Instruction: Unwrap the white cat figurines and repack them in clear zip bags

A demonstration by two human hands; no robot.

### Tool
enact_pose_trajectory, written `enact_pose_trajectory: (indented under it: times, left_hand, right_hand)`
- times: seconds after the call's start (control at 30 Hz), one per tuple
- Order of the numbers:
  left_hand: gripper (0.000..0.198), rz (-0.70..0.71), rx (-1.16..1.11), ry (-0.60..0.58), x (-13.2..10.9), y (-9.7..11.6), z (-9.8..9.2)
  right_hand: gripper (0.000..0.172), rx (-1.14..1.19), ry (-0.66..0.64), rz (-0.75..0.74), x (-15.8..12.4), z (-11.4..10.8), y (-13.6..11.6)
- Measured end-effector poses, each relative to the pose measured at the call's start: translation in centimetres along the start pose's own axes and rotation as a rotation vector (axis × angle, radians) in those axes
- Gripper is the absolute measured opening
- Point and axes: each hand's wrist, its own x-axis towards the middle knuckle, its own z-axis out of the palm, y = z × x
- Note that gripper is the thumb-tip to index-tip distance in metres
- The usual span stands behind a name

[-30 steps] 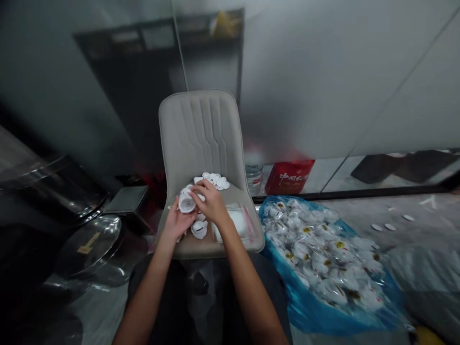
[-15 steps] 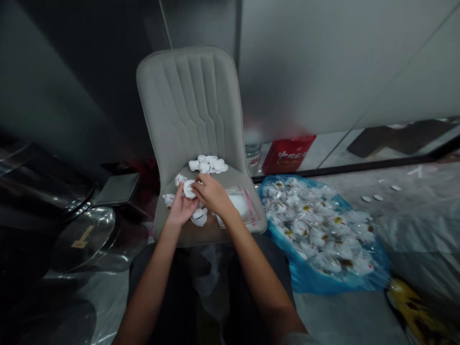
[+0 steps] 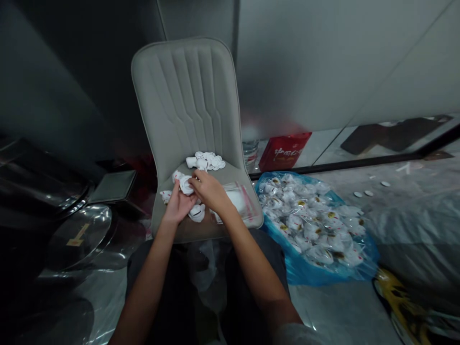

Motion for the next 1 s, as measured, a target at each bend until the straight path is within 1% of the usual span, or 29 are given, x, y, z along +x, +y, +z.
enact_pose_trajectory:
  times: [0.27, 0.47, 0.53, 0.73, 0.87, 1.0]
  left_hand:
    - [0.041, -0.032, 0.052, 0.01, -0.2, 0.2, 0.3]
    - [0.04, -0.034, 0.077, 0.014, -0.1, 0.1, 0.0]
    - [0.042, -0.048, 0.089, 0.001, -0.2, 0.1, -0.1]
    - [0.05, -0.094, 0.12, -0.086, 0.0, 0.1, -0.7]
    - [0.051, -0.124, 0.143, -0.096, 0.1, -0.1, -1.0]
    - [0.048, -0.144, 0.16, -0.103, 0.1, -0.2, -1.2]
  right_hand:
    - [0.024, 0.078, -0.003, 0.018, -0.1, -0.2, -0.2]
    - [0.025, 0.069, -0.02, 0.022, 0.0, 0.0, -0.2]
    - [0.025, 0.087, -0.009, 0.027, 0.0, 0.0, -0.1]
    - [0.02, 0.174, 0.049, 0.031, -0.1, -0.3, 0.3]
    - [0.017, 0.21, 0.062, 0.035, -0.3, -0.9, 0.4]
    - [0.014, 0.237, 0.036, 0.042, -0.3, -1.3, 0.4]
